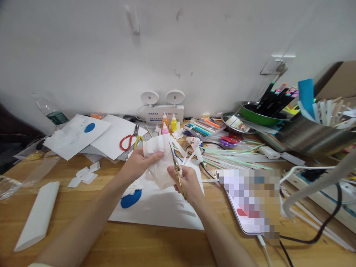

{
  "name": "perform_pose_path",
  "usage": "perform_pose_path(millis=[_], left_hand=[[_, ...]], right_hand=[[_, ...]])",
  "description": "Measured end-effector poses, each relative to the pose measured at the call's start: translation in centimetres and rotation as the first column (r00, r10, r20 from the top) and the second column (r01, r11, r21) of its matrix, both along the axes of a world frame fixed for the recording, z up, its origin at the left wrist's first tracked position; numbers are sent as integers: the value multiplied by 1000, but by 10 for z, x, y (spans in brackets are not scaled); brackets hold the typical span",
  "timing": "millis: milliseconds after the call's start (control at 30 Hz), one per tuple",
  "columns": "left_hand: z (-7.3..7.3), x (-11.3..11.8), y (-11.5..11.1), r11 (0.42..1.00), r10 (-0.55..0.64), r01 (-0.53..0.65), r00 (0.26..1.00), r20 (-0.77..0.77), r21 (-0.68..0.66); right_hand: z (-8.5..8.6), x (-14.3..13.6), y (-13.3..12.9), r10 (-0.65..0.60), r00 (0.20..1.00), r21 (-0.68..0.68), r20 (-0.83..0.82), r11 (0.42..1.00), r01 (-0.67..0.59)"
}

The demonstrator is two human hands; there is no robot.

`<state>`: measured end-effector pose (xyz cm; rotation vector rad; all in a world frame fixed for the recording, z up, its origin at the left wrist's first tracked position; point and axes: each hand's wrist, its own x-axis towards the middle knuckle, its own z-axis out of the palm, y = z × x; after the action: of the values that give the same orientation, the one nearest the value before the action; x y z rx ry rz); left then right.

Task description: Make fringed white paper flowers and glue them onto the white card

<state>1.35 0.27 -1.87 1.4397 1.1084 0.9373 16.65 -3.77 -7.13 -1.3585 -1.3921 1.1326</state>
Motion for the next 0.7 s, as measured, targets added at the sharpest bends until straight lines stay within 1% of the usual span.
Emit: perform_pose_path(millis=[233,400,500,700], left_hand=[[3,1,-1,1000,10,-10,1000,5,-26],[4,0,-1,1000,17,-17,1000,-4,-8],[3,0,-1,1000,21,-21,1000,-1,-1],[0,1,0,999,44,-44,999,3,3]], right_hand=[[-1,0,1,6,1000,-11,-17,1000,-6],[-2,0,2,8,1000,-33,-15,999,-8],[-1,0,2,13,1000,-42,10,999,-13],[-1,0,0,19,1000,-29,-19,999,-20]])
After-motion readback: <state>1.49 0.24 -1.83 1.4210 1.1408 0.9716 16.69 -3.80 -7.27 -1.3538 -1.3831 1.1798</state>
